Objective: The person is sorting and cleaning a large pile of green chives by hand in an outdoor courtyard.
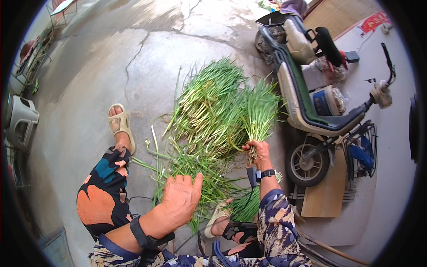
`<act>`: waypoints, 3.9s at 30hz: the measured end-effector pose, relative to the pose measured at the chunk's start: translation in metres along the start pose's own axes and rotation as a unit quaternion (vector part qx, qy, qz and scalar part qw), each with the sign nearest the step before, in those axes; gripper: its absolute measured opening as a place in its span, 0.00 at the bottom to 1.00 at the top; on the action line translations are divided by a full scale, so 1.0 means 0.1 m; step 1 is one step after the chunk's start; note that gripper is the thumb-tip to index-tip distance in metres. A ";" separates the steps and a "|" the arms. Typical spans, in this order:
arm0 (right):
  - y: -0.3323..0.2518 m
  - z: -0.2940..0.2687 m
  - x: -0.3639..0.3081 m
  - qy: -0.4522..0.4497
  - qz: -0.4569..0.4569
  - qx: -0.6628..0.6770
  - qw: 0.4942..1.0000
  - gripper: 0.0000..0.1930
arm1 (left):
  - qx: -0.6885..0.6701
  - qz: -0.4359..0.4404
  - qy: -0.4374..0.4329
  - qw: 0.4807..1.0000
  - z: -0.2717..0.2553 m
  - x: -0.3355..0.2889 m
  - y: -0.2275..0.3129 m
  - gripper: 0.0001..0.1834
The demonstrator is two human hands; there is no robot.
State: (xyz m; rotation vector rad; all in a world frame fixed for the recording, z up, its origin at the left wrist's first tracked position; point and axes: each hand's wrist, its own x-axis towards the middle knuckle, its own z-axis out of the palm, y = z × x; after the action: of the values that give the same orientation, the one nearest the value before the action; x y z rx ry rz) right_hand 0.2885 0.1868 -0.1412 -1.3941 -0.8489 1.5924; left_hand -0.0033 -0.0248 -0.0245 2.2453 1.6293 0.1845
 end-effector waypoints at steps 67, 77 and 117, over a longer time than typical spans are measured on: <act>-1.17 0.64 -1.94 -0.064 -0.258 -0.557 0.787 0.21 | -0.852 -0.025 -0.074 0.518 -0.01 0.15 -0.28 0.22; -1.09 1.24 -1.86 -0.169 -0.151 -0.057 0.972 0.12 | -0.804 -0.029 -0.144 0.576 -0.03 0.19 -0.05 0.24; -1.49 0.91 -1.91 -0.094 -0.247 0.230 0.937 0.11 | -0.745 -0.017 0.017 0.666 -0.28 0.24 0.22 0.17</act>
State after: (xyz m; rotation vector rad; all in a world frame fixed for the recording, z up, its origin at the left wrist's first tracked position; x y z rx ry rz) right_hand 0.2278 0.0804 0.0866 -0.6401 -0.7917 1.4153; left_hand 0.0153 -0.0025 0.0067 0.8548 0.7841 1.0768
